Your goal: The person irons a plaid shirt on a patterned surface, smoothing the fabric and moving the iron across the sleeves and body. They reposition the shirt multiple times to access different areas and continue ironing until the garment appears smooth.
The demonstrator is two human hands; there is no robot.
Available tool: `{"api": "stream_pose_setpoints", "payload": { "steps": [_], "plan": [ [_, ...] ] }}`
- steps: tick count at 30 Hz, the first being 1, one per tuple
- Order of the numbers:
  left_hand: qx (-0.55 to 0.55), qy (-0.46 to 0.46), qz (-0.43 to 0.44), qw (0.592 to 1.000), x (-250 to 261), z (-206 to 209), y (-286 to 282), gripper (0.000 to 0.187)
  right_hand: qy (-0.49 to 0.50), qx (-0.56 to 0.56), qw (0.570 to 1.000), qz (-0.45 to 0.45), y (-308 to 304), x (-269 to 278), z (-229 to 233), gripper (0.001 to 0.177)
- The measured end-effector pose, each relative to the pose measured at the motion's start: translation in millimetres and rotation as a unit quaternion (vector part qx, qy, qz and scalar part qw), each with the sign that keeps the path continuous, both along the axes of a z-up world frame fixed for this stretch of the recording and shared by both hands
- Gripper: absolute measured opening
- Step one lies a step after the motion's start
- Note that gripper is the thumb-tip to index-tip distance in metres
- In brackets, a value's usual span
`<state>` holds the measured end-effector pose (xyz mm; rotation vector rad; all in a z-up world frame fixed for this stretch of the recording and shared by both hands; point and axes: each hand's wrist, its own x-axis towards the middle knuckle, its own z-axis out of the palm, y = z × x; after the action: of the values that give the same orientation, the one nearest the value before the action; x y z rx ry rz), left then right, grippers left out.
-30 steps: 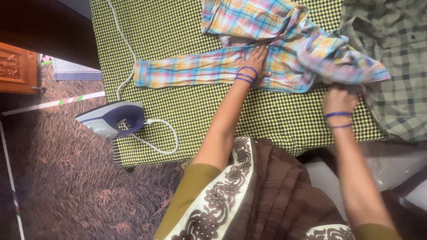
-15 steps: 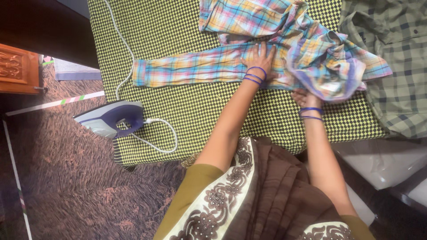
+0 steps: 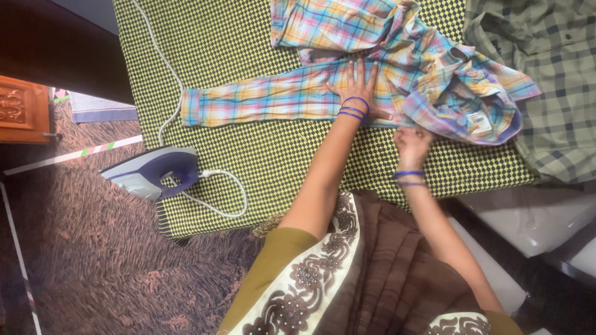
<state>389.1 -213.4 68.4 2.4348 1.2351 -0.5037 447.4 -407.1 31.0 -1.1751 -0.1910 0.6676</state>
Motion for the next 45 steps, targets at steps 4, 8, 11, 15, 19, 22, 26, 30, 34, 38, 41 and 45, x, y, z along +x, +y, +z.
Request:
{"api": "stream_pose_setpoints", "payload": {
  "steps": [4, 8, 11, 15, 19, 22, 26, 30, 34, 38, 41, 45],
  "plan": [
    [0.003, -0.003, 0.000, 1.000, 6.7, -28.0, 7.4, 0.154, -0.521, -0.206, 0.815, 0.148, -3.3, -29.4, 12.7, 0.029],
    [0.071, -0.047, -0.001, 0.996, 6.1, -33.5, 9.8, 0.151, -0.714, -0.304, 0.606, 0.175, -2.9, 5.3, 16.8, 0.036],
    [-0.021, -0.012, 0.001, 1.000, -1.2, -2.2, 3.1, 0.162, -0.751, -0.237, 0.582, 0.202, -19.3, 34.2, 13.7, 0.037],
    [-0.024, -0.039, -0.009, 0.999, -7.3, 14.2, 2.8, 0.157, -0.754, -0.213, 0.583, 0.213, -21.3, 42.1, 10.7, 0.031],
    [0.021, -0.154, -0.037, 0.987, -42.9, -6.1, 5.0, 0.127, -0.764, -0.209, 0.574, 0.207, -21.0, 45.8, 11.8, 0.026],
    [0.072, -0.144, -0.024, 0.987, -81.4, -21.0, 9.5, 0.097, -0.774, -0.205, 0.560, 0.212, -23.1, 53.2, 10.2, 0.028],
    [0.166, -0.112, 0.040, 0.979, -143.9, -39.5, 27.7, 0.082, -0.779, -0.194, 0.553, 0.220, -26.5, 55.4, 11.9, 0.023],
    [0.262, -0.153, 0.139, 0.943, -202.4, -70.9, 41.7, 0.077, -0.778, -0.257, 0.527, 0.225, -20.9, 40.5, 24.7, 0.015],
    [0.328, -0.247, 0.366, 0.835, -242.0, -92.7, 30.5, 0.068, -0.776, -0.292, 0.520, 0.204, -4.4, 18.8, 45.7, 0.017],
    [0.377, -0.283, 0.533, 0.703, -262.4, -103.0, 19.9, 0.059, -0.751, -0.224, 0.579, 0.226, 34.9, 7.6, 26.6, 0.017],
    [0.299, -0.372, 0.605, 0.637, -273.6, -109.3, 36.5, 0.058, -0.710, -0.196, 0.613, 0.284, 84.8, 12.2, -1.5, 0.022],
    [0.198, -0.480, 0.668, 0.533, -288.6, -119.4, 74.8, 0.059, -0.697, -0.112, 0.618, 0.346, 135.8, 25.0, -7.9, 0.046]
  ]
}}
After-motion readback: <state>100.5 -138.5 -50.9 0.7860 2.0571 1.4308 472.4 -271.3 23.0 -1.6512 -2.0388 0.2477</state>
